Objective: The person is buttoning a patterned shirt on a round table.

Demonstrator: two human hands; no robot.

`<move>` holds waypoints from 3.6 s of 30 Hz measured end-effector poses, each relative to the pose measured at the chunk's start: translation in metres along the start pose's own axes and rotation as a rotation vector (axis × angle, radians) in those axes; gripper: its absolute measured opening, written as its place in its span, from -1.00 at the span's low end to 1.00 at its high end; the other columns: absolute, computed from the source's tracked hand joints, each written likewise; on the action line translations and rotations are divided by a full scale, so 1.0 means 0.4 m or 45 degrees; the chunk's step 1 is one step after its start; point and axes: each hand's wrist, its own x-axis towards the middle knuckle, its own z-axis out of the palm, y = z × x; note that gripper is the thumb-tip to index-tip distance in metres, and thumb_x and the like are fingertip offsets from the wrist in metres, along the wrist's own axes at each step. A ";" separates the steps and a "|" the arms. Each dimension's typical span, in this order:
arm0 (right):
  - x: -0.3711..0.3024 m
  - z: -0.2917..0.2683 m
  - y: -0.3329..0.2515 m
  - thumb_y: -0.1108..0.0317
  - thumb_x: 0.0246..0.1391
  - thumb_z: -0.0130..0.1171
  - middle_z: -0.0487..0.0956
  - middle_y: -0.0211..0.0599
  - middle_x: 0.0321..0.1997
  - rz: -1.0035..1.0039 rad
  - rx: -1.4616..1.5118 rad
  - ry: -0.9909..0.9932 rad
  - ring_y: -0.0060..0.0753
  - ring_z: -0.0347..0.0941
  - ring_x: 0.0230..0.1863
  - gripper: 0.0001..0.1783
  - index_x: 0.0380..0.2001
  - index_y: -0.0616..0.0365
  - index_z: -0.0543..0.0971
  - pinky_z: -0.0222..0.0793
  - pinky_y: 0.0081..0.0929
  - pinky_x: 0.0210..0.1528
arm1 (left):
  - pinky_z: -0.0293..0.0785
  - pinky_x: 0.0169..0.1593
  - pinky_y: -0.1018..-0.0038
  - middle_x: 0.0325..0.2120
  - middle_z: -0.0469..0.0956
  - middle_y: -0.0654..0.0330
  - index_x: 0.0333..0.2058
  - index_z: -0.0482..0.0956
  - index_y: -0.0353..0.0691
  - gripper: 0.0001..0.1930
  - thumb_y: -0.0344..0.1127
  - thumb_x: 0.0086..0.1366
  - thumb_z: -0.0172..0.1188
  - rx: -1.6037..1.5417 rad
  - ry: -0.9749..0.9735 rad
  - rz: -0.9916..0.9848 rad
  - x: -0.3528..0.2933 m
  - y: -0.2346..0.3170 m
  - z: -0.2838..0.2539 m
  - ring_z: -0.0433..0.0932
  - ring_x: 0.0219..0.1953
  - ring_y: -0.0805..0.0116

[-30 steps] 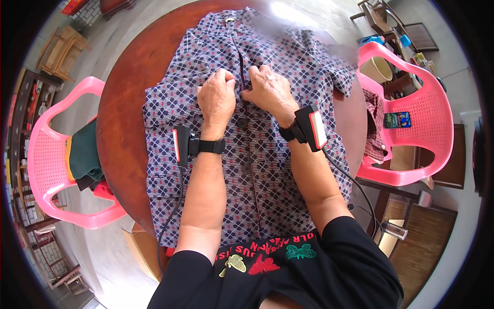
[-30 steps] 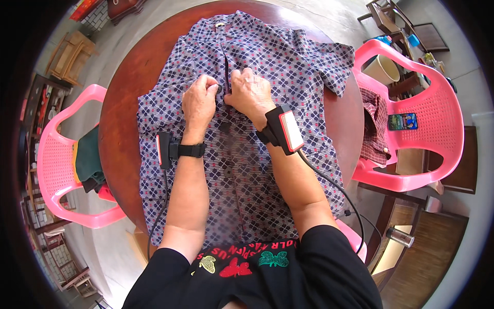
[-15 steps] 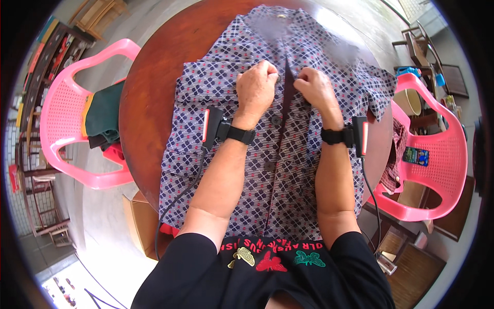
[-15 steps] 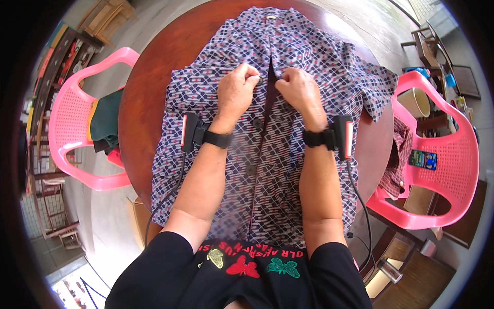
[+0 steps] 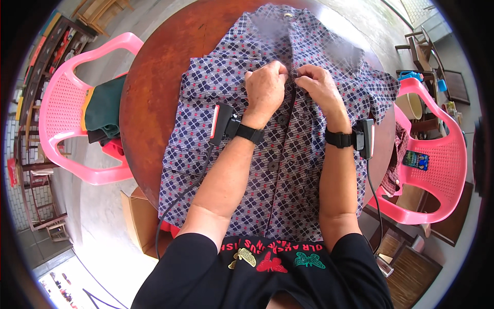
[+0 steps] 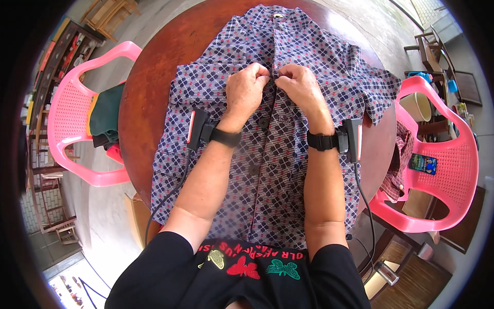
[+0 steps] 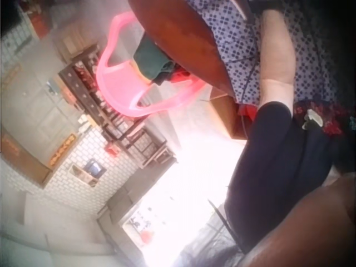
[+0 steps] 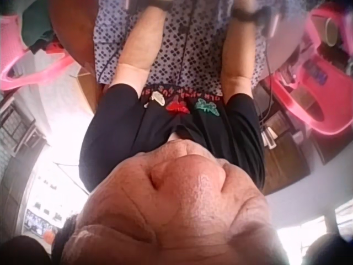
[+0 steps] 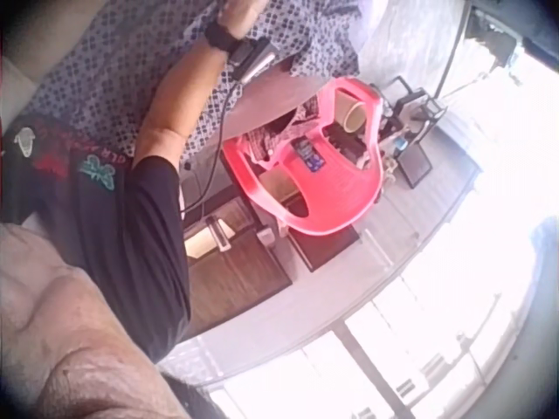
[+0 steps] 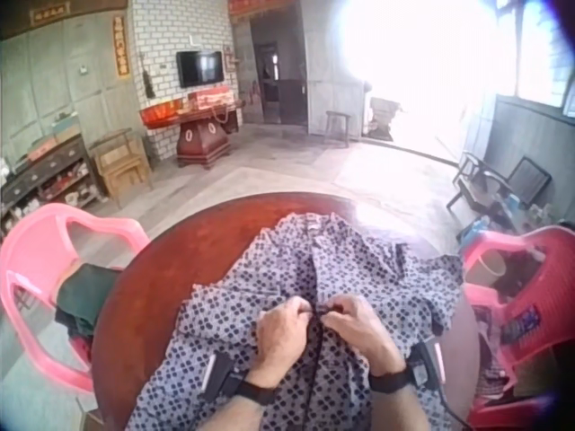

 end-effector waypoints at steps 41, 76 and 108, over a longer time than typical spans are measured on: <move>0.002 0.065 0.003 0.40 -0.20 0.21 0.58 -0.01 -0.44 -0.201 -0.283 0.048 -0.03 0.54 -0.35 -0.80 -0.45 0.29 0.56 0.40 -0.27 -0.28 | 0.43 -0.33 0.27 -0.54 0.59 0.01 -0.38 0.56 -0.29 -0.73 -0.17 0.15 0.25 0.015 -0.049 -0.085 0.010 0.000 -0.013 0.58 -0.43 0.07; -0.014 0.057 -0.002 0.46 -0.16 0.17 0.49 -0.21 -0.45 -0.483 -0.560 0.074 -0.07 0.47 -0.29 -0.87 -0.48 0.17 0.43 0.38 -0.21 -0.27 | 0.49 -0.21 0.30 -0.44 0.60 -0.01 -0.32 0.52 -0.33 -0.82 -0.52 0.04 0.24 -0.281 -0.071 -0.263 0.020 -0.017 -0.013 0.60 -0.29 0.05; -0.005 0.032 0.012 0.42 -0.08 0.21 0.52 -0.11 -0.50 -0.303 -0.152 -0.044 -0.12 0.48 -0.42 -0.82 -0.46 0.28 0.44 0.35 -0.29 -0.37 | 0.27 -0.05 0.17 -0.33 0.62 0.05 -0.15 0.43 -0.23 -0.71 -0.42 0.12 0.17 -0.102 -0.146 -0.276 0.012 -0.013 -0.007 0.57 -0.21 0.04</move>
